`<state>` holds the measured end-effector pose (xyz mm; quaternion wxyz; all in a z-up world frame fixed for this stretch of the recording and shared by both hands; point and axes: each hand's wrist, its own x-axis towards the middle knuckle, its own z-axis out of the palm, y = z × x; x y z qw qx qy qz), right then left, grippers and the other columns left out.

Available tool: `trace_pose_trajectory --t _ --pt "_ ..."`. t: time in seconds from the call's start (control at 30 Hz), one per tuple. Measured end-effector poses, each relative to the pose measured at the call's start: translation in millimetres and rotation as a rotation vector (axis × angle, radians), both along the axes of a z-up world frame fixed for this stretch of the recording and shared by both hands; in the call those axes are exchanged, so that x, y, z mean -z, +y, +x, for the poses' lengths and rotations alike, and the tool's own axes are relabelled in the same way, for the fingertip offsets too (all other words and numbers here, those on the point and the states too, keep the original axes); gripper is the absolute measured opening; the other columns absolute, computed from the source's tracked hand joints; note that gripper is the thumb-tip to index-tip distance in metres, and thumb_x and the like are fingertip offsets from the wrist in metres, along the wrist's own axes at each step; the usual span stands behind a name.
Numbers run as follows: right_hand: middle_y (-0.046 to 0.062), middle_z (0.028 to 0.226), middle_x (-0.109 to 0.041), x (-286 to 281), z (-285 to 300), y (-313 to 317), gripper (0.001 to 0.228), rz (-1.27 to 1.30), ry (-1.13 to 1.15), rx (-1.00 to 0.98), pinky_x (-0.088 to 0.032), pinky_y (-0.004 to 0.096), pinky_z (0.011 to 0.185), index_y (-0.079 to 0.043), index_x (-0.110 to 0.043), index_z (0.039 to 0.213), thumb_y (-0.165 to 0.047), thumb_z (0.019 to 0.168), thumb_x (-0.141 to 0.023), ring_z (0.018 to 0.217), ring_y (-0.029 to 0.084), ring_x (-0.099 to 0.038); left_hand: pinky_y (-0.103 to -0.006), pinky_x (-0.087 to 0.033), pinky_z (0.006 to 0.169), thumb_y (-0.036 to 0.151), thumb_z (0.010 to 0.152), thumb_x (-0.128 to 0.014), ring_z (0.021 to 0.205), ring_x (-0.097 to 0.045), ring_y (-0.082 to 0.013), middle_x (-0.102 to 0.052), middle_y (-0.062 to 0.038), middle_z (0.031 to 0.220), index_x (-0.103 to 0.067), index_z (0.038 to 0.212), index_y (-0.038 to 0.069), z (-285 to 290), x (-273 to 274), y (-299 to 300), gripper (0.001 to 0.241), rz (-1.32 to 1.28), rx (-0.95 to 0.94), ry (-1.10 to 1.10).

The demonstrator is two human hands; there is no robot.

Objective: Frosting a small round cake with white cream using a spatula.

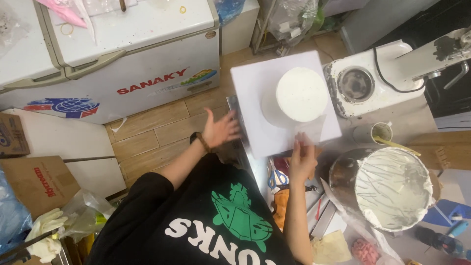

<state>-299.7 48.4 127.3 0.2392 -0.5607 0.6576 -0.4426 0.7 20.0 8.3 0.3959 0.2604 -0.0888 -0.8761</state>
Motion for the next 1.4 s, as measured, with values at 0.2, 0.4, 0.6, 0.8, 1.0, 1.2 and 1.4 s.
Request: trace_pose_trajectory --t 0.2,0.4,0.6,0.8,1.0,1.2,1.4 --pt "0.015 0.122 -0.075 5 3 7 0.033 -0.063 -0.097 -0.061 -0.056 0.028 0.085 0.001 -0.062 0.136 -0.003 0.103 -0.062 0.107 0.016 -0.072 -0.0655 -0.034 0.116 0.1 0.065 -0.01 0.144 -0.036 -0.0499 -0.026 -0.037 0.16 -0.013 0.164 0.012 -21 -8 -3 0.132 0.015 -0.049 -0.077" --pt "0.012 0.119 -0.074 7 6 20 0.034 0.051 -0.226 -0.031 -0.057 0.026 0.072 0.001 -0.061 0.134 -0.002 0.101 -0.061 0.099 0.014 -0.07 -0.0647 -0.026 0.118 0.103 0.066 -0.004 0.151 -0.029 -0.043 -0.022 -0.03 0.165 -0.018 0.164 0.002 -21 23 -13 0.141 -0.035 0.21 0.106" --pt "0.015 0.115 -0.075 -1 4 30 0.03 -0.154 -0.074 -0.078 -0.056 0.03 0.093 0.004 -0.065 0.131 0.001 0.101 -0.064 0.106 0.018 -0.073 -0.0631 -0.019 0.122 0.102 0.064 -0.004 0.155 -0.023 -0.0405 -0.024 -0.02 0.168 -0.02 0.163 0.007 1 21 -46 0.138 -0.017 -0.163 -0.082" --pt "0.015 0.108 -0.078 0 5 27 0.031 -0.04 0.002 0.014 -0.056 0.029 0.088 0.002 -0.068 0.128 0.0 0.098 -0.068 0.099 0.016 -0.075 -0.0633 -0.021 0.125 0.103 0.067 -0.005 0.156 -0.024 -0.0439 -0.026 -0.019 0.171 -0.021 0.167 0.011 -24 57 -11 0.137 -0.053 0.244 0.367" --pt "0.016 0.12 -0.074 3 4 22 0.031 -0.061 -0.161 -0.011 -0.055 0.029 0.096 0.004 -0.064 0.133 0.0 0.102 -0.062 0.111 0.017 -0.07 -0.0656 -0.028 0.115 0.103 0.064 -0.004 0.149 -0.029 -0.0443 -0.017 -0.021 0.168 -0.01 0.166 0.015 6 17 -44 0.135 0.013 0.007 -0.007" --pt "0.014 0.117 -0.076 7 8 14 0.033 -0.047 -0.095 -0.028 -0.055 0.028 0.089 0.002 -0.064 0.134 -0.001 0.101 -0.064 0.104 0.015 -0.071 -0.0694 -0.035 0.115 0.1 0.067 -0.011 0.149 -0.027 -0.0489 -0.015 -0.031 0.163 -0.005 0.167 0.018 -10 4 -27 0.13 0.066 0.013 -0.014" --pt "0.012 0.113 -0.077 11 13 11 0.034 -0.016 -0.082 -0.022 -0.056 0.027 0.084 0.0 -0.065 0.133 -0.002 0.099 -0.066 0.098 0.013 -0.072 -0.067 -0.036 0.112 0.104 0.065 -0.011 0.143 -0.039 -0.0465 -0.022 -0.03 0.164 -0.005 0.166 0.012 -5 23 -23 0.137 0.017 0.069 0.148"
